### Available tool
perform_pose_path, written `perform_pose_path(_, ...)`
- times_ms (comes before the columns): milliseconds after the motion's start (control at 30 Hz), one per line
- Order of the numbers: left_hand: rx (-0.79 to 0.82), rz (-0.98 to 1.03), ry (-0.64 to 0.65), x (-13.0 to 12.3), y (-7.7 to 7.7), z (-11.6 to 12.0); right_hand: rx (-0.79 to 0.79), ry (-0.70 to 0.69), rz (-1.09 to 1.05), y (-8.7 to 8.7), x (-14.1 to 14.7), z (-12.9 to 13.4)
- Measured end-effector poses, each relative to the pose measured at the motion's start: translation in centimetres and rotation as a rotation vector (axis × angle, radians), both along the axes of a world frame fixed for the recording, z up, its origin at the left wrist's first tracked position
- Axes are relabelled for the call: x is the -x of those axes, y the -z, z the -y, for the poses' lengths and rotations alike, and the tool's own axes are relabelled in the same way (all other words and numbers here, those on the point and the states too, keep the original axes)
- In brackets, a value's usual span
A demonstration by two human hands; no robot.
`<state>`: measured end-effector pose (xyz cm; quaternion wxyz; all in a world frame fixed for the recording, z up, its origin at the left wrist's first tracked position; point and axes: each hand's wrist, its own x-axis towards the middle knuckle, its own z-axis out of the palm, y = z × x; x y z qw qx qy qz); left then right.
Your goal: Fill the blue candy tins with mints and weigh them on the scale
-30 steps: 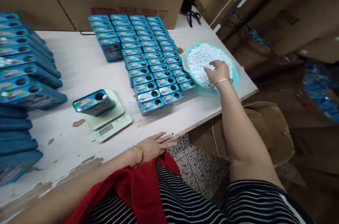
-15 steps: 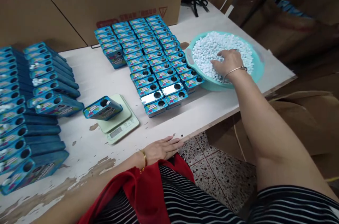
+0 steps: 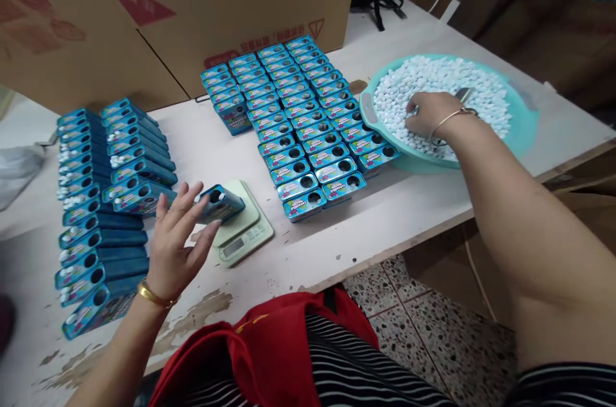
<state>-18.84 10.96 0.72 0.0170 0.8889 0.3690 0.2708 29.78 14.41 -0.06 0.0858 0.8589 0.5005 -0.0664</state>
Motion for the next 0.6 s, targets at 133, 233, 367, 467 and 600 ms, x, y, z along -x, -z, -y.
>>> perform_pose_path(133, 0.039, -0.024, -0.009, 0.7, 0.3, 0.0, 0.025, 0.108, -0.185, -1.4, 0.8, 0.2)
perform_pose_path(233, 0.049, 0.005, 0.023, 0.9, 0.0, 0.0, 0.014, 0.143, -0.203, -1.5, 1.4, 0.2)
perform_pose_path(367, -0.013, -0.112, 0.068, 0.6, 0.0, -0.5, -0.081, 0.1, -0.136, -0.5, 1.7, 0.1)
perform_pose_path(467, -0.062, -0.229, 0.127, 0.4, 0.4, -1.1, -0.193, 0.122, -0.143, 0.0, 1.7, 0.3)
perform_pose_path(600, -0.097, -0.164, 0.101, 1.0, 0.8, -1.2, -0.55, 0.312, -0.379, 0.2, 1.5, 1.1)
